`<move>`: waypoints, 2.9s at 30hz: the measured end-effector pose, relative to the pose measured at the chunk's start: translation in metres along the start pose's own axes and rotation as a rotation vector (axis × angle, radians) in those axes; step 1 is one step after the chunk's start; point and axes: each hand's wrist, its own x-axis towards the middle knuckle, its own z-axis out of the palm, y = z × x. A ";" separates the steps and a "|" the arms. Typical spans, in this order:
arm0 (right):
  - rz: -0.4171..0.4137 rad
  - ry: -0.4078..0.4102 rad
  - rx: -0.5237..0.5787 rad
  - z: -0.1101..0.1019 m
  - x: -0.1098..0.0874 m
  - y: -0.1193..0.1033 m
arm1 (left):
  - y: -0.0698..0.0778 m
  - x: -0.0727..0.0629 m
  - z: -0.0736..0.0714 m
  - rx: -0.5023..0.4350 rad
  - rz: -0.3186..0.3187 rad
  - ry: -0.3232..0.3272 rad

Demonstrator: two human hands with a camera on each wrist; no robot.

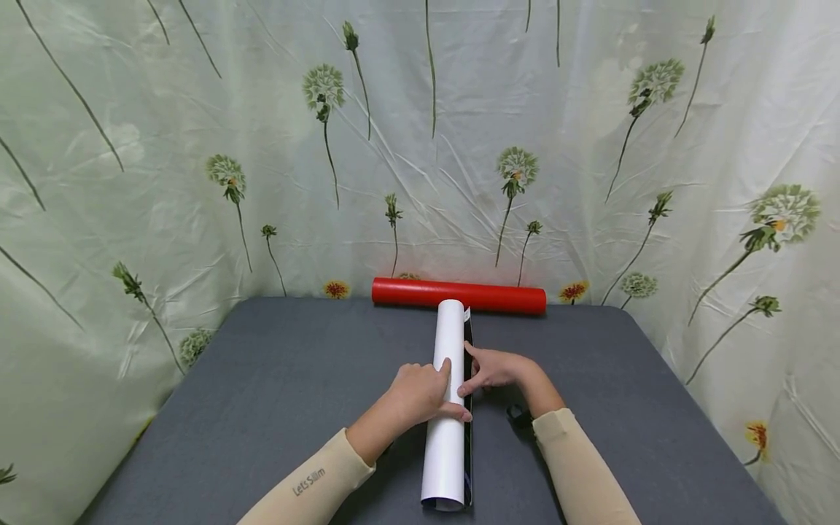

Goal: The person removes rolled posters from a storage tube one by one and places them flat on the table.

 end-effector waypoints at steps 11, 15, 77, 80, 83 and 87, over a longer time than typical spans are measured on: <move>0.046 -0.006 -0.143 0.005 0.000 -0.004 | 0.003 0.003 0.005 0.091 -0.036 0.096; 0.063 0.034 -0.206 0.010 0.000 -0.010 | 0.002 0.007 0.009 0.107 -0.031 0.168; 0.189 0.041 -0.034 0.004 -0.004 0.002 | -0.005 0.005 0.013 0.017 0.134 0.164; 0.188 0.035 -0.053 0.003 -0.004 0.003 | -0.006 0.006 0.015 0.024 0.139 0.181; 0.182 0.026 -0.072 0.001 -0.004 0.004 | -0.007 0.006 0.015 0.027 0.144 0.183; 0.180 0.027 -0.086 0.000 -0.005 0.006 | -0.007 0.005 0.015 0.037 0.136 0.166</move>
